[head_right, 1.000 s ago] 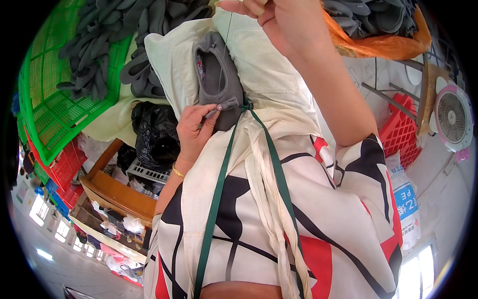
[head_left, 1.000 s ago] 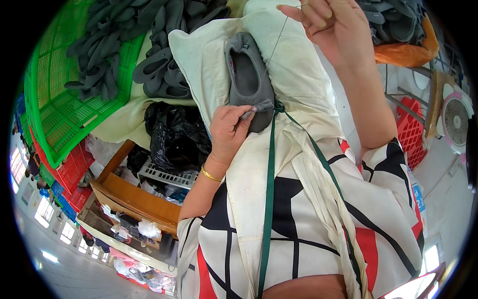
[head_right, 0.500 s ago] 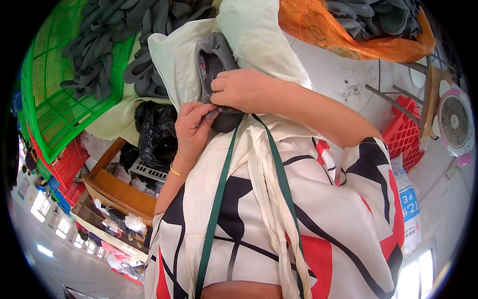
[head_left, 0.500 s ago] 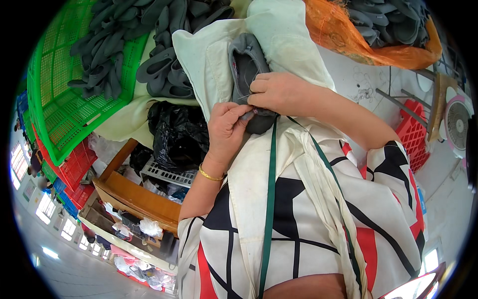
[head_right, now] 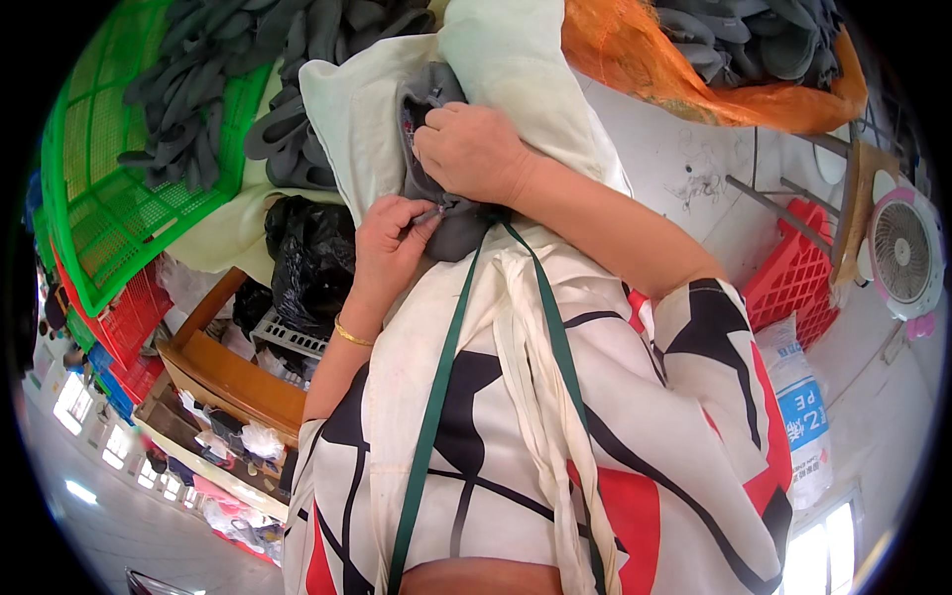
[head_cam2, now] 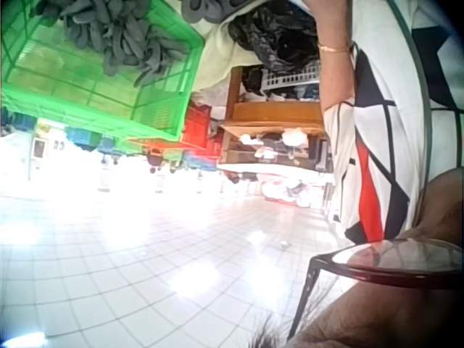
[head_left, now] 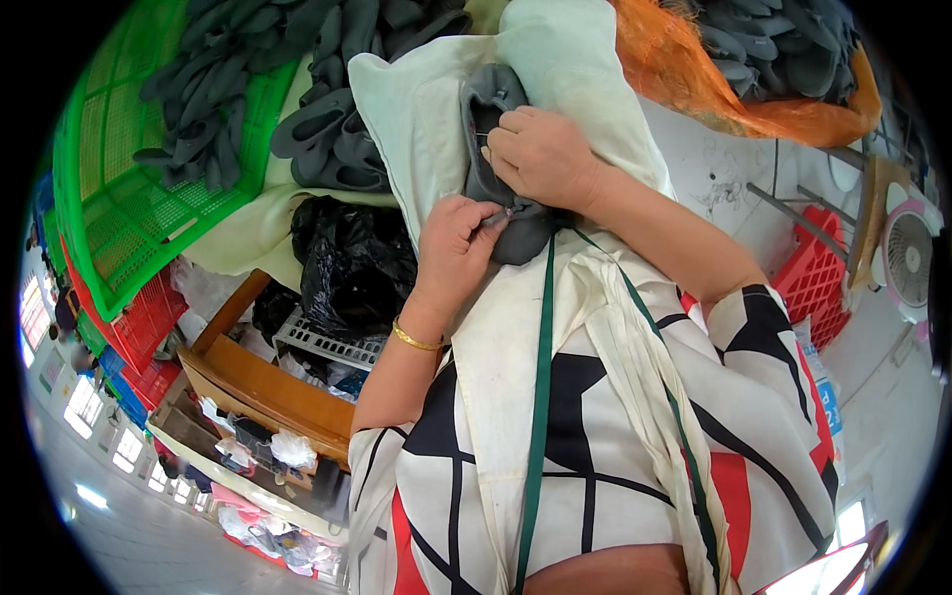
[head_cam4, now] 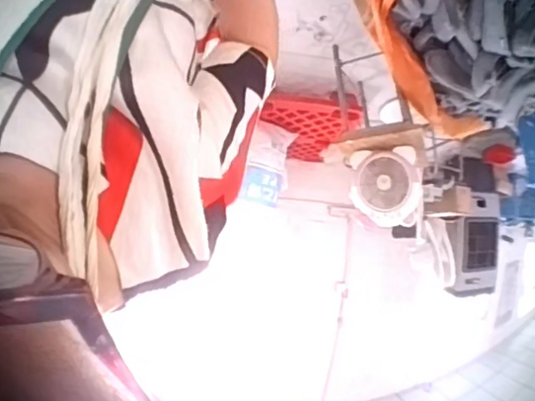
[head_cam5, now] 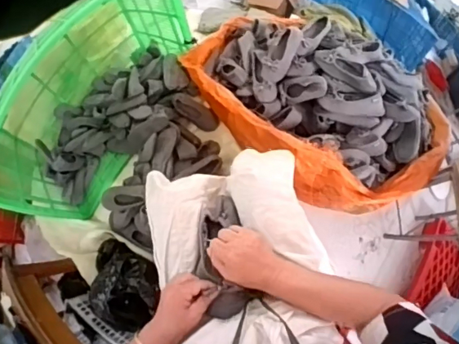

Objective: The person sits on the floor and sews a grey slipper using a needle and thread. They repeatedly insert the needle into the slipper's strap and pull the thread through to secure the parts. The person handles the slipper with both hands, adjusting its position on their lap as they work.

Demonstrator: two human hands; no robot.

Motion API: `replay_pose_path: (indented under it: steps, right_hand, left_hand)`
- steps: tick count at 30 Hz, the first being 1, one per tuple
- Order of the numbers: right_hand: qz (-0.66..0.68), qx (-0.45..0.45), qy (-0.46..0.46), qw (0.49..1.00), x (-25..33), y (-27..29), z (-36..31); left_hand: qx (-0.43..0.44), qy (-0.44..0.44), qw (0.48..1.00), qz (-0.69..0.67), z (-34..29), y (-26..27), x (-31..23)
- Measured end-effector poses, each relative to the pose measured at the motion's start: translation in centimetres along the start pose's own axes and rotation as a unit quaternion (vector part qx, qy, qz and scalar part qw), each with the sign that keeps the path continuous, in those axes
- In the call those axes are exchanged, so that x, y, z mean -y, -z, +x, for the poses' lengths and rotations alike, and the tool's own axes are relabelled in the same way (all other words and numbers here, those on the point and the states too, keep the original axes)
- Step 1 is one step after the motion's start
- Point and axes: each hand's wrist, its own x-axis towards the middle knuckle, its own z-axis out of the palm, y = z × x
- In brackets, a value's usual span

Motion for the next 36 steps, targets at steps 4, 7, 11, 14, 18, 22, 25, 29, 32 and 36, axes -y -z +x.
replay_pose_path:
  steps: [4,7,11,14,18,22,25,29,32,36]
  right_hand:
    - [0.048,-0.011,-0.010,0.999,-0.1,0.4,0.0]
    - [0.046,-0.019,-0.017,0.999,-0.3,1.4,-0.3]
    - [0.057,-0.014,0.007,0.998,0.8,2.4,0.1]
    - [0.050,-0.029,0.037,0.998,1.4,3.1,1.2]
    - [-0.023,-0.082,0.033,0.996,0.7,7.0,3.3]
    - [-0.035,-0.090,0.016,0.995,-0.4,10.7,3.9]
    - [-0.033,-0.034,-0.017,0.999,-0.8,12.5,3.1]
    - [0.003,0.024,-0.043,0.999,-1.4,12.3,1.6]
    - [-0.081,0.108,-0.057,0.989,-3.2,11.4,0.1]
    - [0.009,0.112,-0.178,0.978,-3.1,11.6,0.8]
  left_hand:
    - [-0.018,0.065,0.998,-0.011,-0.8,0.1,0.0]
    - [-0.067,0.190,0.979,-0.026,-2.3,-0.5,-1.1]
    - [-0.035,0.281,0.957,-0.068,-3.4,-1.2,-0.1]
    - [-0.050,0.329,0.927,-0.172,-3.1,-0.4,0.1]
    - [-0.165,0.234,0.932,-0.225,-1.9,4.5,0.8]
    - [-0.112,0.118,0.978,-0.131,1.7,13.4,-2.4]
    - [0.043,0.125,0.985,-0.111,5.8,18.9,-4.3]
    - [0.169,0.078,0.981,-0.052,9.8,16.6,-1.4]
    - [0.012,-0.016,0.999,0.029,10.3,11.8,3.4]
    - [-0.185,0.020,0.978,0.098,8.9,10.6,1.7]
